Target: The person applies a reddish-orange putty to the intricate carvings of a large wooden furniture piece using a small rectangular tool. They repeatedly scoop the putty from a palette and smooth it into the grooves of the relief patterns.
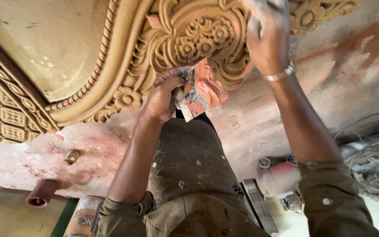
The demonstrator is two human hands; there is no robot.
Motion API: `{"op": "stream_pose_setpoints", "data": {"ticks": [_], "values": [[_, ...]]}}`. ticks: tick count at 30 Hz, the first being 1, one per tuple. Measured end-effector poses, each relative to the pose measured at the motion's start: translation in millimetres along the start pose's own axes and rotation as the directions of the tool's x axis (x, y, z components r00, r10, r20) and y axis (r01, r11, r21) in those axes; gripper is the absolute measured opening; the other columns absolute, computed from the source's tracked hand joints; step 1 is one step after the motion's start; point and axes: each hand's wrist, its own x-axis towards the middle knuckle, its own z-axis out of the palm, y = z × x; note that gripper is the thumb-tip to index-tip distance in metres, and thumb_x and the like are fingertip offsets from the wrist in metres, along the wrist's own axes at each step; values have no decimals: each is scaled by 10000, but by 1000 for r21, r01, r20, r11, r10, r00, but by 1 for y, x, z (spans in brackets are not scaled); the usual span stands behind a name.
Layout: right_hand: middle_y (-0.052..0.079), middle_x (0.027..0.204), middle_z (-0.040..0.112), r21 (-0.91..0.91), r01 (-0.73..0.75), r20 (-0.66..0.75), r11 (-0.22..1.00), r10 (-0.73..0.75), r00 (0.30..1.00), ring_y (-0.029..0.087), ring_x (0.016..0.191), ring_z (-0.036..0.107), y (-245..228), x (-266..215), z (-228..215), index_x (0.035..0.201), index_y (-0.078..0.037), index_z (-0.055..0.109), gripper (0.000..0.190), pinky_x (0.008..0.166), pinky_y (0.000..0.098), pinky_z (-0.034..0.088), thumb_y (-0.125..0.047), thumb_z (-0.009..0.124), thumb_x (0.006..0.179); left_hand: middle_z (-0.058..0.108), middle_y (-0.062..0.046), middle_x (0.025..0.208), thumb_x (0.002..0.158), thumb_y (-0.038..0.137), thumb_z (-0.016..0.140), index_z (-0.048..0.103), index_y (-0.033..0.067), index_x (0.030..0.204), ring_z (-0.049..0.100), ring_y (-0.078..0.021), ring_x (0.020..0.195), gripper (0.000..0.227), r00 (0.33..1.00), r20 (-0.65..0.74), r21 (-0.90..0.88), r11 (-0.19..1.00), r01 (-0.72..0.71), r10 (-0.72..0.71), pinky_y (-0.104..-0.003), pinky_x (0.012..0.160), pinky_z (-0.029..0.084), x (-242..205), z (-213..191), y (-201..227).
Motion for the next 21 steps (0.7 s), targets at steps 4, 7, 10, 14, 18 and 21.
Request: {"op": "stream_pose_setpoints", "data": {"ticks": [4, 7, 10, 14, 18, 21], "values": [[145, 1326, 662, 276, 236, 191, 932, -294, 937, 274, 1229, 603, -56, -19, -30, 1228, -125, 745, 452, 1099, 432, 513, 175, 567, 941, 728, -192, 1117, 941, -83, 502, 664, -117, 1232, 715, -212, 941, 335, 999, 35, 74, 997, -19, 16, -343, 879, 591, -1, -5, 12], [126, 1332, 664, 180, 332, 296, 926, -373, 879, 277, 1252, 580, -86, -23, -47, 1206, -155, 786, 471, 1119, 427, 492, 155, 605, 902, 740, -191, 1103, 926, -56, 468, 658, -121, 1227, 729, -223, 932, 362, 997, 74, 62, 998, -6, 1, -358, 881, 612, -5, -1, 28], [110, 1298, 671, 190, 300, 301, 935, -347, 888, 262, 1233, 580, -98, -20, -53, 1167, -152, 802, 457, 1088, 389, 508, 147, 610, 879, 733, -204, 1117, 917, -47, 455, 646, -131, 1254, 726, -235, 940, 396, 993, 112, 37, 998, -45, 41, -365, 892, 608, -9, 2, 45], [72, 1283, 708, 458, 111, 258, 882, -252, 933, 206, 1191, 656, -90, -10, -33, 1049, -153, 796, 370, 943, 269, 553, 125, 558, 999, 716, -219, 1166, 917, -21, 447, 611, -139, 1283, 726, -251, 995, 417, 994, 87, -62, 996, -61, 66, -370, 936, 597, -11, 1, 62], [45, 1299, 687, 634, -92, 192, 768, -41, 981, 179, 1132, 692, -81, 19, -18, 1182, -73, 724, 198, 979, 273, 612, 17, 577, 1085, 712, -228, 1176, 909, 0, 435, 589, -141, 1296, 728, -262, 1016, 440, 995, 57, -105, 991, -78, 84, -373, 965, 594, -11, -2, 86], [114, 1231, 696, 407, 18, 31, 913, -33, 999, 225, 1065, 690, -70, 53, 18, 1246, 9, 683, 164, 960, 331, 582, 40, 605, 1105, 715, -224, 1166, 917, -4, 439, 600, -138, 1298, 723, -254, 998, 435, 995, 69, -89, 994, -65, 72, -365, 950, 595, -10, -7, 96]]}}
